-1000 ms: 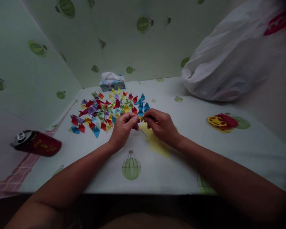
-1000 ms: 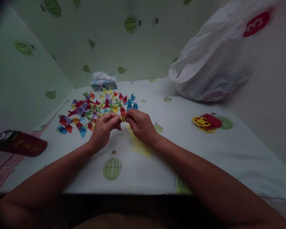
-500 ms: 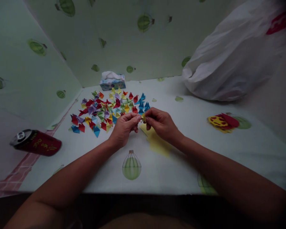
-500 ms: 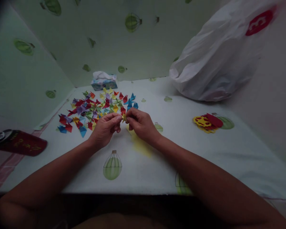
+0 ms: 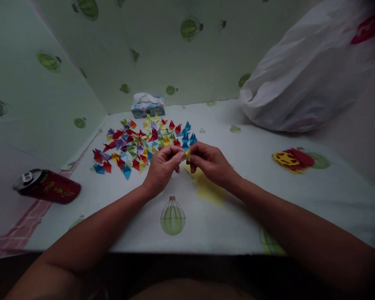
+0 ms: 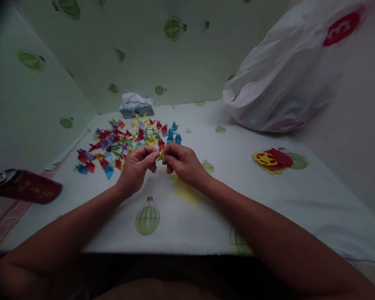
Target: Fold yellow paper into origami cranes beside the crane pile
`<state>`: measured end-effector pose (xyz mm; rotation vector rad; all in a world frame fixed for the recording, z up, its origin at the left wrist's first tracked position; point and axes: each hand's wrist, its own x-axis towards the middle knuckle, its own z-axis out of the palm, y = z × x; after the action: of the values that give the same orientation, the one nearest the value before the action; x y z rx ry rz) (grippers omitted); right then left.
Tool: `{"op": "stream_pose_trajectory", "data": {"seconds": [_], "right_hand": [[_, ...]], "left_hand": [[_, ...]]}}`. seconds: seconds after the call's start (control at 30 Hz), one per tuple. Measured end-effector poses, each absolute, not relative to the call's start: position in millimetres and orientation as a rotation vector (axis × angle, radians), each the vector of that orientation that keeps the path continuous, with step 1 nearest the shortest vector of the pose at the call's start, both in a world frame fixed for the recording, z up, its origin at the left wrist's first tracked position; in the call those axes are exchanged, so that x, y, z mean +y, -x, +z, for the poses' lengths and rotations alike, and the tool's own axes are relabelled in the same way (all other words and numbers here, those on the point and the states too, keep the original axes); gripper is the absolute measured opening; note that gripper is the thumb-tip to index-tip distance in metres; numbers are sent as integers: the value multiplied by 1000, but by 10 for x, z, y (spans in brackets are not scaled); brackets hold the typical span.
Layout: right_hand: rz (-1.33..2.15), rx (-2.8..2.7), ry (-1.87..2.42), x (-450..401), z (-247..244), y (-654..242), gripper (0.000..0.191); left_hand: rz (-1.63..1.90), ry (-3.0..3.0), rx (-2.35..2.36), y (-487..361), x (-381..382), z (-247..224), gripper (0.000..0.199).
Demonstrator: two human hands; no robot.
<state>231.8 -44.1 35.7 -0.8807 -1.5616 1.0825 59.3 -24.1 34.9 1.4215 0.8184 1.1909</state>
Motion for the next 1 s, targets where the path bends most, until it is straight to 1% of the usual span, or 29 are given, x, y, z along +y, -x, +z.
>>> {"op": "stream_pose_trajectory", "data": {"seconds": [0.23, 0.47, 0.67, 1.0], "right_hand": [[1141, -1546, 849, -438, 350, -2328, 11], [1154, -1546, 835, -439, 373, -2335, 15], [1158, -1540, 835, -439, 396, -2334, 14], [1299, -1454, 756, -460, 367, -2325, 26]], "left_hand": [[1201, -1461, 827, -583, -251, 377, 16], [1199, -1504, 826, -582, -271, 405, 18], [1201, -1565, 827, -575, -280, 423, 18], [1265, -1729, 931, -587, -314, 444, 12]]}}
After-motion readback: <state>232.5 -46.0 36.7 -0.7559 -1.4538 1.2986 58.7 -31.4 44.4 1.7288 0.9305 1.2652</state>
